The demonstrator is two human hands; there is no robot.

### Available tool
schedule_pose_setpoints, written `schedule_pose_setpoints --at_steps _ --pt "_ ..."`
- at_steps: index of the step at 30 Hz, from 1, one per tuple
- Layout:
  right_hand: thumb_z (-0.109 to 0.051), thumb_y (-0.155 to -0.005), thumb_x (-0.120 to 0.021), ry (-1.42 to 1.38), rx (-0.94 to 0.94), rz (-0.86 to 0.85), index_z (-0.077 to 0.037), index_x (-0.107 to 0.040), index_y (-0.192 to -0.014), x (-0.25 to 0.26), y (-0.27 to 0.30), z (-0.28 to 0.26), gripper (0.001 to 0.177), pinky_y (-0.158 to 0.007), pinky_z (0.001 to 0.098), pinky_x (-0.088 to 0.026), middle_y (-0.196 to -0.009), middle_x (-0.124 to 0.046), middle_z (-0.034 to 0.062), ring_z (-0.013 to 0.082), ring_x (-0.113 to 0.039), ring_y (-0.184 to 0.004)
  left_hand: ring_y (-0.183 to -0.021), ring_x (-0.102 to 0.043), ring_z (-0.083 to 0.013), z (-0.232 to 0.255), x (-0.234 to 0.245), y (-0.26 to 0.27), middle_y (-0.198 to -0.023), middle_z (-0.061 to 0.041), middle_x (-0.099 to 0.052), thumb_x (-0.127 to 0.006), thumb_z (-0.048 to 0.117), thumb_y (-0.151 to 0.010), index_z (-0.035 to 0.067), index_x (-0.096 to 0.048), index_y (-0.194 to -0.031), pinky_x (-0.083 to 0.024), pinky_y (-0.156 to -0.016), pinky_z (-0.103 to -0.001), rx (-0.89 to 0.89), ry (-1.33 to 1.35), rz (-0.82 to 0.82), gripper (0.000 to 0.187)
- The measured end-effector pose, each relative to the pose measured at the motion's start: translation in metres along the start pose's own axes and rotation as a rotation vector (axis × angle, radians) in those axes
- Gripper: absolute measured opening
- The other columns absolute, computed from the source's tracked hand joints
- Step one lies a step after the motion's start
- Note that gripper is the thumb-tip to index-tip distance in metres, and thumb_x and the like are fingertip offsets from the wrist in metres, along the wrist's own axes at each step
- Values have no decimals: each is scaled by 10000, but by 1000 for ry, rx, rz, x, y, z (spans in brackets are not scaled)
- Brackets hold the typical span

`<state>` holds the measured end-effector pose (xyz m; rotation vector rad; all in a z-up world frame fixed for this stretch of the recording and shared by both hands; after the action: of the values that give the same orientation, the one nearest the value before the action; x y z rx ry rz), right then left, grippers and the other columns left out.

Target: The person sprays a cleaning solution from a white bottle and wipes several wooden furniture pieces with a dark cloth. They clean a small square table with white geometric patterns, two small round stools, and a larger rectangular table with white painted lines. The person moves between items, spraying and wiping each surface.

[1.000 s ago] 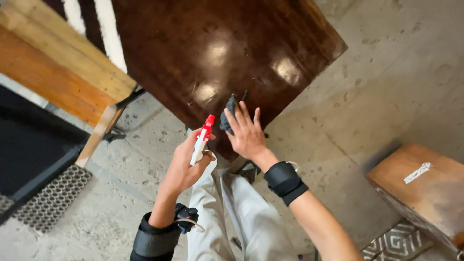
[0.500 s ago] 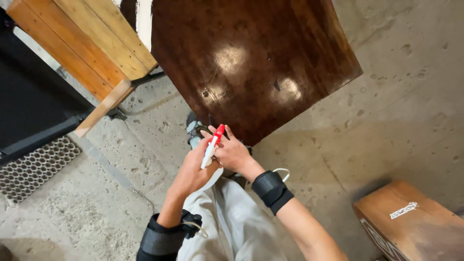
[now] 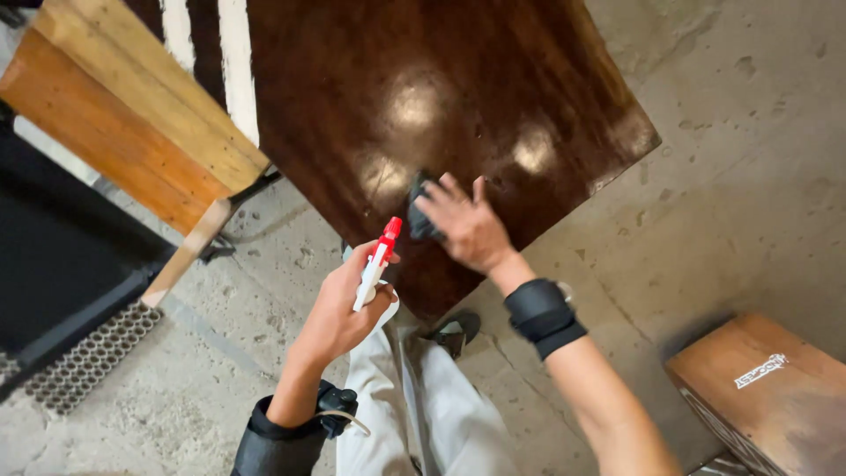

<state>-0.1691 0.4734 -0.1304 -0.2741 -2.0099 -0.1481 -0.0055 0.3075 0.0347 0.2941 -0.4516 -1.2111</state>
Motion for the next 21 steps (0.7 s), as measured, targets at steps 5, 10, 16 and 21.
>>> schedule_pose_setpoints --at_steps 5,10,16,21 --pt "-227 -904 -697 165 -83 15 -185 -517 -1542 32 -25 86 664 -1152 806 -114 -1614 -491 118 374 -284 -1568 -779 -687 -201 10 16 -34 -899 -97 -668 -648 40 -797 68 -583 -1263 -548 -755 -335 21 -56 -36 472" --pt "-330 -980 -744 186 -220 123 -175 -484 -1577 68 -42 163 669 -1105 851 -45 -1573 -488 177 418 -241 -1553 -768 -669 -205 11 32 -55 -873 -103 -670 -649 44 -801 69 -585 -1267 -540 -743 -343 43 -77 -41 471" --pt "-227 -1075 -664 228 -510 138 -155 -388 -1672 103 -51 215 661 -1143 812 25 -1669 -426 216 481 -186 -1595 -788 -740 -187 0 53 -68 -922 -91 -686 -586 37 -777 63 -584 -1245 -576 -756 -336 114 100 -55 468" --pt "-223 -1086 -660 258 -556 195 -81 -372 -1651 82 -56 205 649 -1153 786 -28 -1653 -394 271 492 -180 -1560 -785 -727 -183 -9 66 -67 -863 -95 -705 -608 47 -786 64 -578 -1271 -560 -768 -327 80 -25 -51 487"
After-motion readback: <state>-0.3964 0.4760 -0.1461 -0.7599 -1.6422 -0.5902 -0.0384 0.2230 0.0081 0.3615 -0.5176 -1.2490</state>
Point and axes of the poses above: each hand's wrist, its own y-axis away from the middle knuckle, its own x-axis out of the back of the hand, z = x × y, the point moved 2 cm from there along -y, towards the middle knuckle
